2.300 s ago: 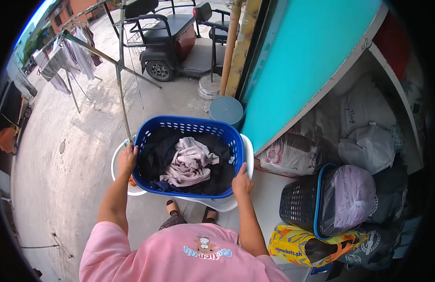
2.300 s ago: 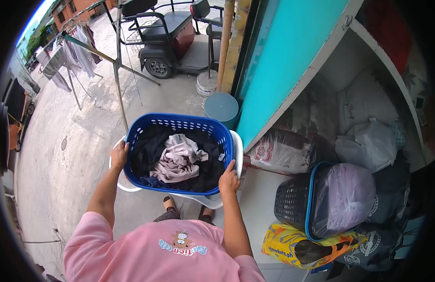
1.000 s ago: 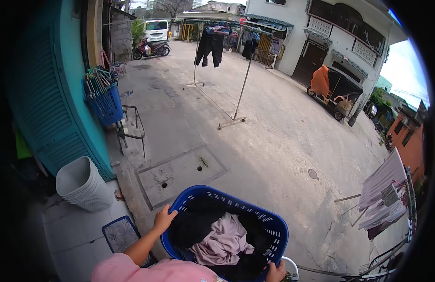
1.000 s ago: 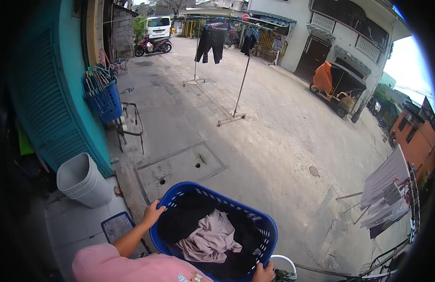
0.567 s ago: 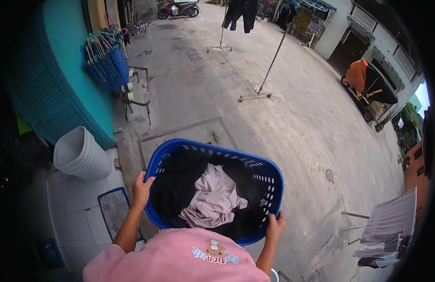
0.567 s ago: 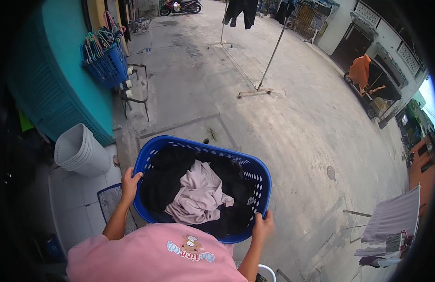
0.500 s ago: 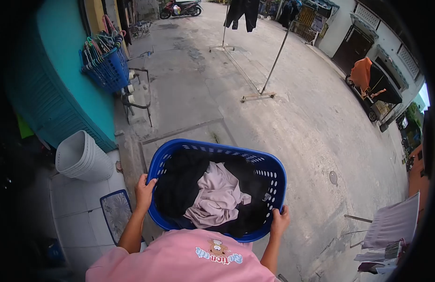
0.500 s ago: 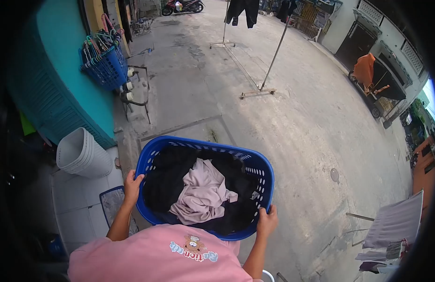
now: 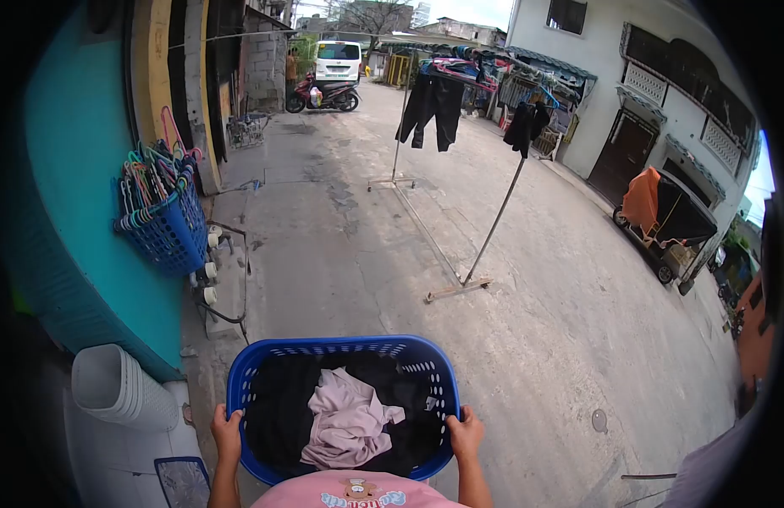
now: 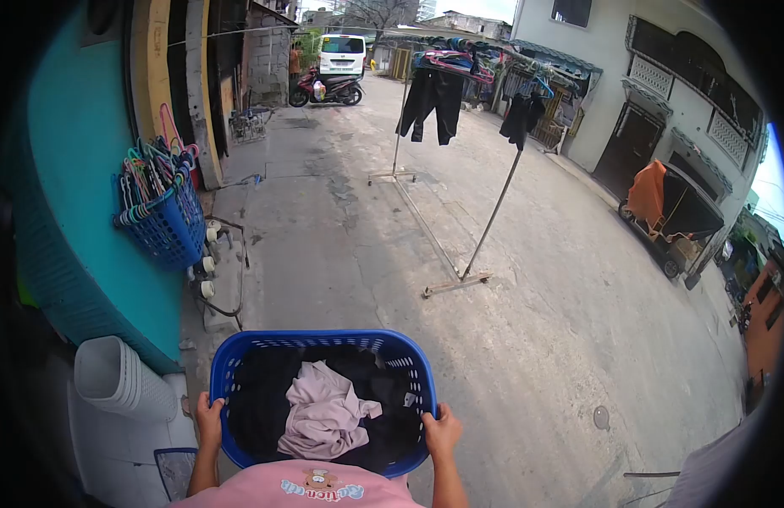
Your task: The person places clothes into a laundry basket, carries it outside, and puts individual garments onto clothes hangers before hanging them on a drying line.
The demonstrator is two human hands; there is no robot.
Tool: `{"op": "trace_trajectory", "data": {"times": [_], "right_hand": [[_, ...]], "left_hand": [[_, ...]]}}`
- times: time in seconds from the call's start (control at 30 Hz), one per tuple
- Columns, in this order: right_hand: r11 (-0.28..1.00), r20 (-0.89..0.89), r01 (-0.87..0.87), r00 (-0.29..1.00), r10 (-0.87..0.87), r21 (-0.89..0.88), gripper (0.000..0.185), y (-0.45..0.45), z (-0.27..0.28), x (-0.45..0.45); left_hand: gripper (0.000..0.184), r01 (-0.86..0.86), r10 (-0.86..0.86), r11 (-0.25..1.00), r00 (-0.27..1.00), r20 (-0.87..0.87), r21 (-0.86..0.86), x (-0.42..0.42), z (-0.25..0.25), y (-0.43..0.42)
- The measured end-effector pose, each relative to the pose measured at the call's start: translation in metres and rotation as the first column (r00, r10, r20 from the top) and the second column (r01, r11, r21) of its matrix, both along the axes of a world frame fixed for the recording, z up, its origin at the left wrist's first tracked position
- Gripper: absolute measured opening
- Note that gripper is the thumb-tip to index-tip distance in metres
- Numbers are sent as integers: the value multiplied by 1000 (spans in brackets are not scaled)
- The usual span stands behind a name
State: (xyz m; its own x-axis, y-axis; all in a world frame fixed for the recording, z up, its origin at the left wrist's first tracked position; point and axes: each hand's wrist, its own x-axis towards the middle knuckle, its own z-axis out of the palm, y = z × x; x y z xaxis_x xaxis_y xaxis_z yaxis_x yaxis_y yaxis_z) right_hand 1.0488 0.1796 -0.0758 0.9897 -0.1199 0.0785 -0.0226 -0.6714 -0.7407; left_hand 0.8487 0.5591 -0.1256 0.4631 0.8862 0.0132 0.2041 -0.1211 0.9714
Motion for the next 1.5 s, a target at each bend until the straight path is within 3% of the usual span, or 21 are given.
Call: {"op": "trace_trajectory", "data": {"times": [0.1, 0.17, 0.5, 0.57, 0.7, 0.77, 0.83, 0.97, 1.13, 1.23, 1.33, 1.37, 1.43, 1.5], "right_hand": [[1000, 99, -18, 995, 16, 19, 26, 47, 8, 41], [999, -18, 25, 1000, -25, 25, 23, 71, 23, 61], [990, 82, -48, 996, 38, 132, 23, 171, -15, 226], [991, 67, -52, 997, 44, 126, 24, 198, -25, 268], [986, -44, -30, 998, 38, 164, 26, 245, -20, 347], [996, -36, -43, 998, 46, 77, 26, 260, -6, 375], [989, -39, -69, 996, 75, 127, 27, 278, 5, 409], [992, -3, -54, 999, 55, 115, 23, 319, 12, 463], [984, -8, 28, 1000, -27, 178, 23, 372, -21, 533], [987, 12, 115, 993, -117, 109, 22, 401, -26, 556], [966, -37, 201, 980, -197, 161, 21, 431, -22, 588], [936, -83, 237, 971, -222, 260, 21, 435, -29, 596], [917, -48, 259, 965, -257, 304, 21, 446, -30, 608], [909, -54, 302, 953, -299, 288, 21, 451, -40, 632]], "left_hand": [[7, -19, 30, 997, 987, 158, -70, 43, 3, 44], [8, -1, 2, 1000, 999, 51, -19, 58, 18, 66], [8, -61, 57, 997, 993, 104, 44, 213, 4, 162], [8, -12, 3, 989, 998, 57, 147, 254, 2, 189], [10, -12, 11, 991, 1000, 11, 136, 329, 6, 238], [10, -5, 5, 999, 1000, 4, 42, 350, 20, 243], [9, 5, -4, 1000, 997, 77, -14, 384, 34, 258], [7, -12, 11, 999, 1000, 21, 44, 443, 33, 296], [10, 111, -111, 994, 994, -11, 10, 538, 16, 375], [11, 187, -187, 982, 982, -2, -14, 595, 10, 424], [10, 279, -279, 959, 960, 9, -49, 660, 28, 461], [10, 301, -303, 952, 953, -29, -61, 672, 31, 470], [10, 341, -339, 939, 939, -59, 47, 717, 34, 485], [10, 386, -386, 922, 922, -31, -11, 757, 25, 495]]}}
